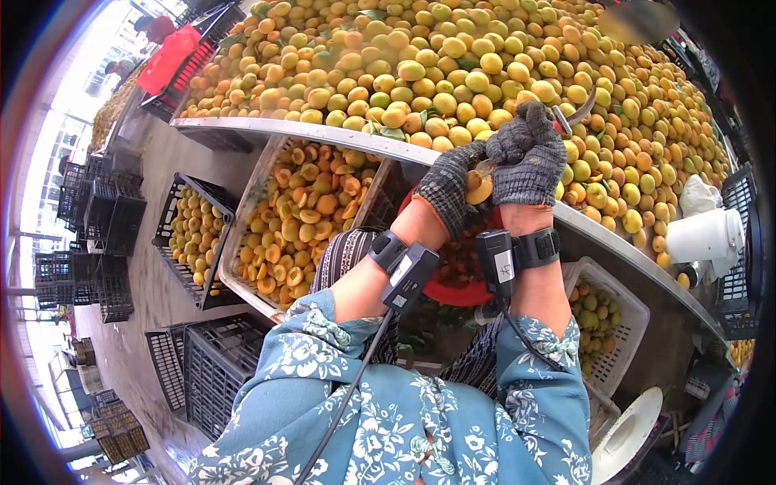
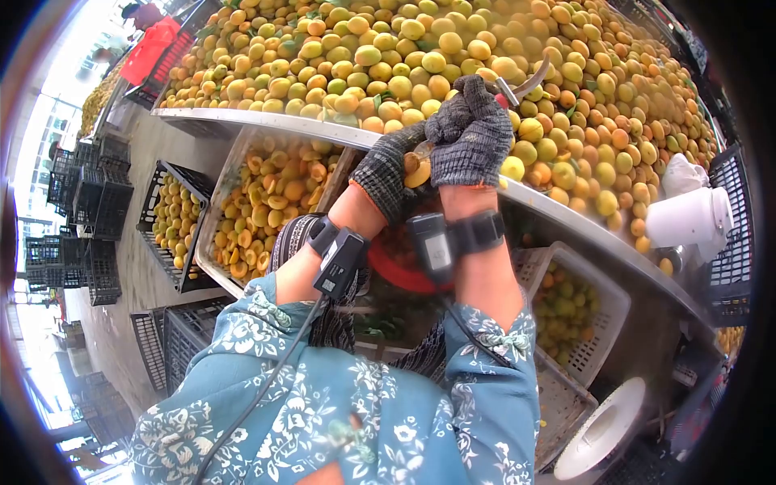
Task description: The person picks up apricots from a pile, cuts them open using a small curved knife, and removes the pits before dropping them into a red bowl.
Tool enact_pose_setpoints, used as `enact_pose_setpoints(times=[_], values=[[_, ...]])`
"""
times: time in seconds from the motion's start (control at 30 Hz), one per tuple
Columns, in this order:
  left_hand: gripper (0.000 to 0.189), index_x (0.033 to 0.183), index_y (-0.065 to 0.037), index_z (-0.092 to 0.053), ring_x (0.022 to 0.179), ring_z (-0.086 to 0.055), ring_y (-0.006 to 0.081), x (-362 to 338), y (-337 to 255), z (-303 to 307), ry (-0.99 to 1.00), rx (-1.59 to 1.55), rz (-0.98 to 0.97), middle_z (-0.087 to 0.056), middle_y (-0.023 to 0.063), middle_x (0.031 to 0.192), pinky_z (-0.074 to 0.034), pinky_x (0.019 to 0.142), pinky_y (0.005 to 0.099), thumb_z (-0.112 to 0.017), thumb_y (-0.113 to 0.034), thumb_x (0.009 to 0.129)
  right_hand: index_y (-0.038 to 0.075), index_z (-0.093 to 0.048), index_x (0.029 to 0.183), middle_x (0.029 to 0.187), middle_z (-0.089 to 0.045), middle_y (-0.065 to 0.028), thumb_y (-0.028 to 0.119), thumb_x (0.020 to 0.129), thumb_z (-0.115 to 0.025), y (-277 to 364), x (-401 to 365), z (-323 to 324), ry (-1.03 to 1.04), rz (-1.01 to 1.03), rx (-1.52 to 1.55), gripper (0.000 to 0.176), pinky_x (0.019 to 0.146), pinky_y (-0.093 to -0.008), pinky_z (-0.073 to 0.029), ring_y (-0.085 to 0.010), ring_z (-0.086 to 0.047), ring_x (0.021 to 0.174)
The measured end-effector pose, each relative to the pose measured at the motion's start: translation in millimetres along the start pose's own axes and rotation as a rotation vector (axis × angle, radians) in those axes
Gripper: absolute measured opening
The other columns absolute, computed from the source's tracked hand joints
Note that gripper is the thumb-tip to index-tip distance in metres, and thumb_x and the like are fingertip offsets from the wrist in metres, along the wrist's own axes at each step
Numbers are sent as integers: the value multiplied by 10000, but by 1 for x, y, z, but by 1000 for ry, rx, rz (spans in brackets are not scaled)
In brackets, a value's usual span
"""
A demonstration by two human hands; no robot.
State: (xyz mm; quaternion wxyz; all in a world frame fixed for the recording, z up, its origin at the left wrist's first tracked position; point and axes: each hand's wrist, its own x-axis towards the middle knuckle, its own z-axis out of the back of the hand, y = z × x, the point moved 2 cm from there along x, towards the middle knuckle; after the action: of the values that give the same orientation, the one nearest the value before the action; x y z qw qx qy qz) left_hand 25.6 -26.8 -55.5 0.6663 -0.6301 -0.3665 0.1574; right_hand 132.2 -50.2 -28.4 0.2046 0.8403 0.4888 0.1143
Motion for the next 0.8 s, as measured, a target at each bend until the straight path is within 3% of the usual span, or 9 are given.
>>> enact_pose_setpoints(times=[0.13,0.2,0.3,0.4,0.43,0.5,0.63,0.7,0.8], values=[[269,1050,-64,-602,867,-633,168,4,-10,9,6,208,-84,-652,64,956,-531,748,281,-661,-69,787,57,-582,857,501,-336,48,213,875,-643,7,4,0,139,-54,103,169,401,-254,-272,-83,-303,407],[147,991,-105,-606,768,-620,133,4,-11,7,-314,-540,613,-636,43,878,-528,625,269,-624,-207,887,50,-592,879,504,-342,51,216,872,-649,16,1,0,108,-17,-43,176,394,-252,-280,-78,-311,407],[234,940,-123,-602,665,-595,115,12,13,18,-314,-694,526,-612,18,801,-506,532,283,-595,-356,918,29,-647,940,616,-511,54,180,828,-711,30,-11,-8,-31,78,-651,198,433,-189,-325,-31,-406,466],[260,917,-117,-607,604,-576,117,15,-7,20,-386,-616,537,-592,-4,752,-476,496,274,-601,-377,910,37,-677,1006,750,-596,52,61,810,-683,11,-17,-10,202,102,-1057,197,541,-172,-402,-30,-514,629],[282,903,-119,-610,581,-568,121,16,-8,21,-447,-573,553,-588,-8,737,-464,482,274,-602,-401,905,38,-673,999,765,-631,13,50,796,-678,8,-24,-4,167,2,-1153,203,601,-222,-457,-69,-564,688],[322,887,-129,-618,556,-549,122,16,-3,23,-474,-544,522,-590,-5,722,-447,479,266,-605,-450,889,52,-678,994,847,-682,-130,48,777,-651,3,-32,-8,314,366,-1610,219,639,-322,-497,-263,-633,687],[350,891,-122,-619,565,-550,135,16,32,28,-463,-534,602,-600,8,720,-450,500,264,-592,-471,888,76,-673,1023,915,-652,-185,47,773,-620,-8,-43,-12,351,646,-1715,257,685,-394,-501,-349,-629,768],[379,967,-94,-608,653,-584,177,16,38,30,-398,-289,121,-616,55,776,-478,559,290,-591,-464,887,67,-663,1014,908,-662,-170,61,781,-623,-11,-52,-20,304,753,-1826,236,714,-398,-508,-328,-646,793],[387,1017,-82,-585,750,-607,217,9,45,26,-452,-606,285,-622,105,841,-503,636,312,-588,-448,895,61,-651,982,876,-661,-158,28,783,-651,-16,-47,-17,189,763,-1695,201,700,-355,-512,-295,-654,774]])
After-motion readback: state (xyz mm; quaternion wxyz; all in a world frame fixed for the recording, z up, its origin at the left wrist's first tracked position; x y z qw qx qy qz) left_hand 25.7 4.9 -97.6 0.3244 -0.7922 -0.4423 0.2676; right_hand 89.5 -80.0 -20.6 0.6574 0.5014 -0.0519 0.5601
